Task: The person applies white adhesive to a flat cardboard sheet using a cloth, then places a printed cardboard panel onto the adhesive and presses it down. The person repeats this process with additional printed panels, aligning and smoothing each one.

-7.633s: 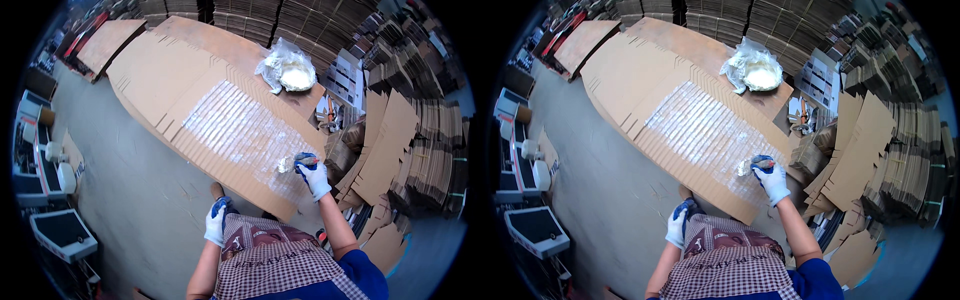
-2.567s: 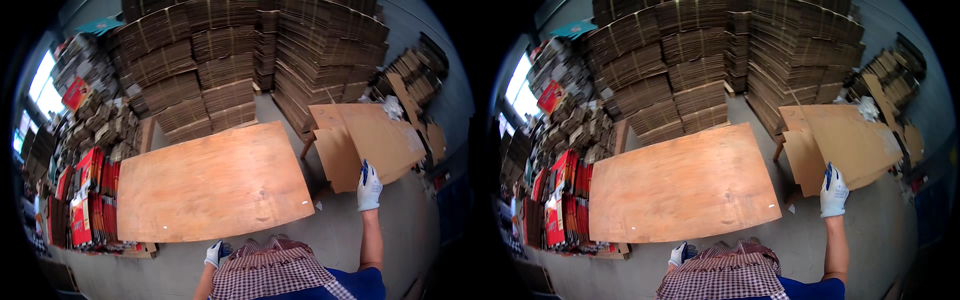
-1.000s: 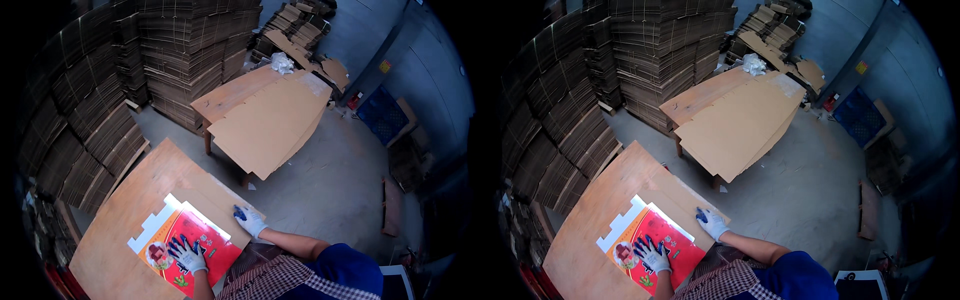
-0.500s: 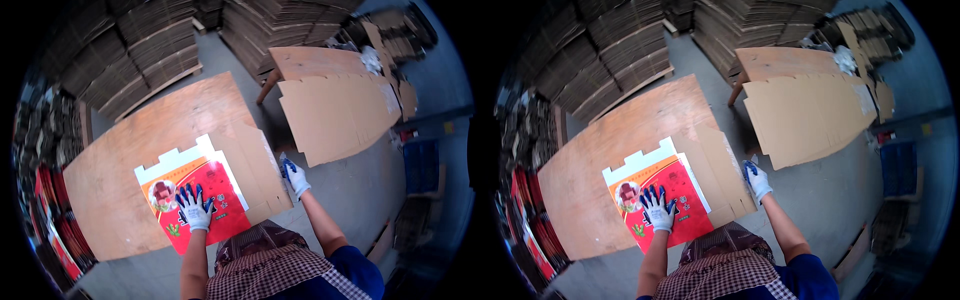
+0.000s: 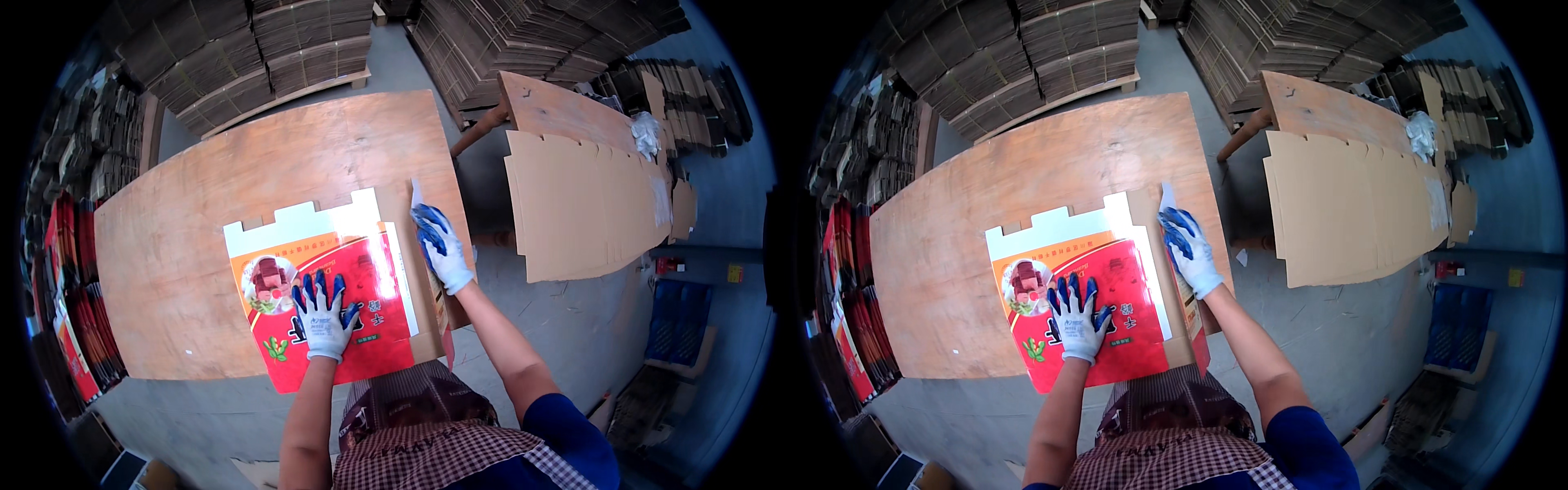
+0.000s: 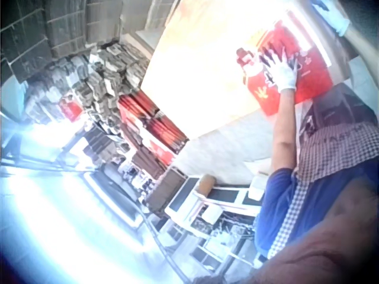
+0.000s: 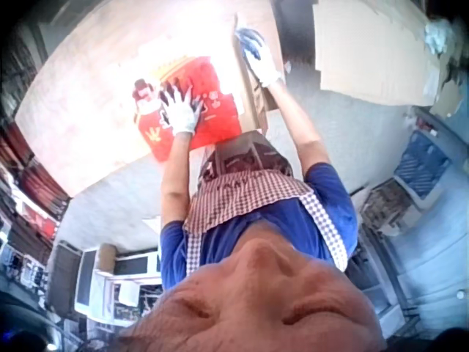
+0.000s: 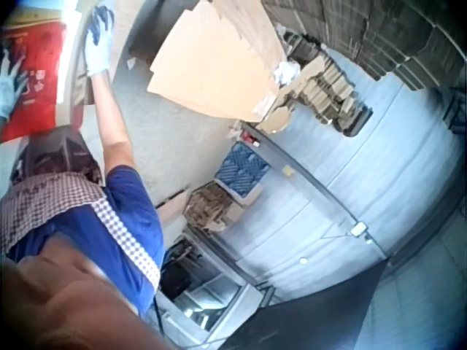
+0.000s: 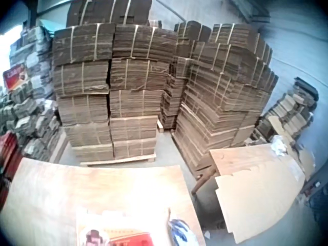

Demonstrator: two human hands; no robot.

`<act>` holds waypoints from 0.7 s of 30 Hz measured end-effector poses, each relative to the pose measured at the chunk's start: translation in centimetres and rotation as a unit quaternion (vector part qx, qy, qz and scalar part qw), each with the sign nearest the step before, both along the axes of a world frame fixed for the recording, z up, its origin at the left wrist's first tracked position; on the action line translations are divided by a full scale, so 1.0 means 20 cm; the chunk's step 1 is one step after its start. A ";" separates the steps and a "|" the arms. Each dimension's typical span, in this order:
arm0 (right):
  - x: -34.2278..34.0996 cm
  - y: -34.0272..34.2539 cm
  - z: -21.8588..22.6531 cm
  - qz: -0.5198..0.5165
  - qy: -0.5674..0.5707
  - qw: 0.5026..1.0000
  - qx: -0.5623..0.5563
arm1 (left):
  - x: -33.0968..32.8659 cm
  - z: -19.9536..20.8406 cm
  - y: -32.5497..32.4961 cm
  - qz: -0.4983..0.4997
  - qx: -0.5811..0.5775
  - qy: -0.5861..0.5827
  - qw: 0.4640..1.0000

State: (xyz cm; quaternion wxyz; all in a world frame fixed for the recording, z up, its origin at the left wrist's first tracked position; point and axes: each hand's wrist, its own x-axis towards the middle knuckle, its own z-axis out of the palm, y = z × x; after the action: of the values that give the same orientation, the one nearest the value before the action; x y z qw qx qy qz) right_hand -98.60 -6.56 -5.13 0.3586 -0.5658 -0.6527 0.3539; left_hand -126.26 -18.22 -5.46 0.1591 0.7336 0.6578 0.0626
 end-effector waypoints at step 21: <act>-0.20 0.01 -0.15 0.063 -0.345 0.932 0.086 | -0.02 -0.02 0.01 -0.005 -0.025 0.006 1.000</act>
State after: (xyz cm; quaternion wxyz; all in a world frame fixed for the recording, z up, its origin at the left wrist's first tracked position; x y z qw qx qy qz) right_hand -102.59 -6.27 -8.15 0.1353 -0.5774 -0.7988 0.1011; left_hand -126.72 -18.11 -5.83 0.1741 0.7331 0.6561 0.0413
